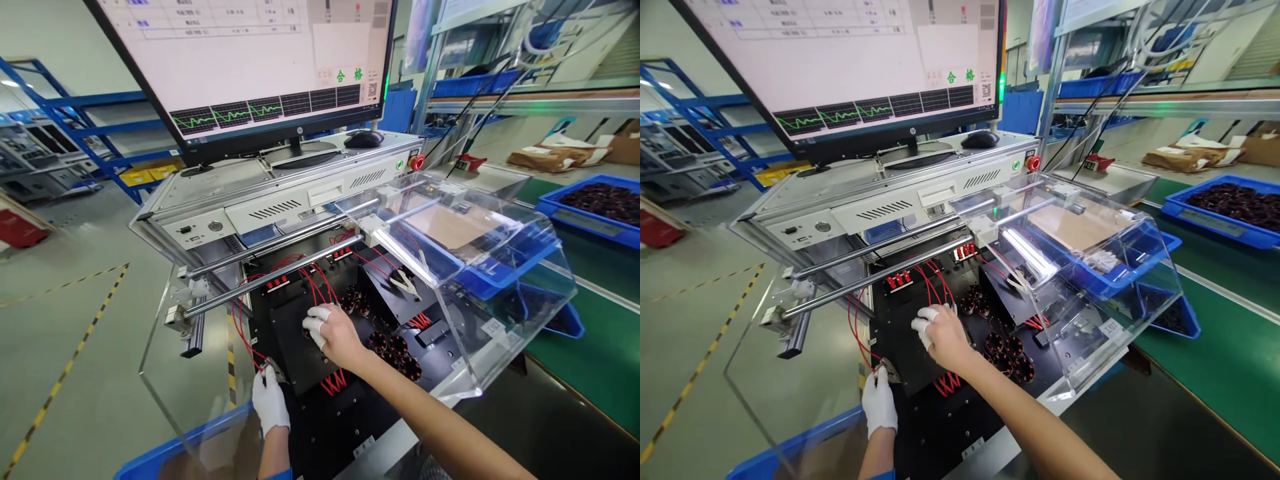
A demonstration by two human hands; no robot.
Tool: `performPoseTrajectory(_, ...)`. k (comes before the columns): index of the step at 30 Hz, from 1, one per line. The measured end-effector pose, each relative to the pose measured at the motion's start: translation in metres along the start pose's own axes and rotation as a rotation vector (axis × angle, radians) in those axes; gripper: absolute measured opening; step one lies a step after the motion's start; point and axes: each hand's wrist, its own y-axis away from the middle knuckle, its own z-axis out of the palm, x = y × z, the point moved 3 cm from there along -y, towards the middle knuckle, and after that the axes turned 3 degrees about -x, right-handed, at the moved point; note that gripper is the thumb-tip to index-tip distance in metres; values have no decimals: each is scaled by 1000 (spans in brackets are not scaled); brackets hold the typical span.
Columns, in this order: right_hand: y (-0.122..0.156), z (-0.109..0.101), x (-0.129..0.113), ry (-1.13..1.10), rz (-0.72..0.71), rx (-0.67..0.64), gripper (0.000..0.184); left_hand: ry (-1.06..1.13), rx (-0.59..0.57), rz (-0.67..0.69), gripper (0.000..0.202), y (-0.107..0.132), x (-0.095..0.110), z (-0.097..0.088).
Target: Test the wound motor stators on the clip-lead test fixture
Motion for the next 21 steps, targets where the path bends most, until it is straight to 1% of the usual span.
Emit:
performPoseTrajectory(1,1,2,-6,55,-120,-114,25,33,6,-33,29,4,10,-2)
performPoseTrajectory(2,1,4,-9,103,-203,-200,18,95,-6,-44,30,9,22,-5)
performPoseTrajectory(3,1,7,-9,139,-253,-255,12,202,-62,-20,31,16,37,-6)
performPoseTrajectory(4,1,9,-7,160,-278,-285,8,333,-139,1,31,23,52,-6)
performPoseTrajectory(6,-1,14,-1,172,-304,-308,4,585,-303,8,28,34,76,-2)
performPoseTrajectory(7,-2,16,1,172,-315,-310,4,685,-355,-4,27,36,83,2)
performPoseTrajectory(8,-2,18,2,174,-325,-308,4,760,-367,-22,27,36,87,6)
performPoseTrajectory(9,-2,20,2,175,-331,-304,4,810,-341,-42,28,33,88,10)
performPoseTrajectory(10,-2,21,2,171,-335,-298,4,840,-292,-59,29,28,86,14)
performPoseTrajectory(12,-2,20,0,153,-331,-287,5,875,-198,-81,30,18,80,20)
performPoseTrajectory(13,-1,19,0,143,-326,-281,6,886,-172,-90,31,14,78,22)
performPoseTrajectory(15,0,18,0,133,-323,-269,6,904,-160,-105,32,9,75,25)
performPoseTrajectory(17,0,18,2,137,-326,-259,5,902,-176,-114,32,8,75,26)
performPoseTrajectory(19,-3,23,5,139,-324,-254,5,881,-196,-111,31,10,76,26)
performPoseTrajectory(21,-5,28,1,133,-320,-251,5,868,-210,-108,30,12,77,26)
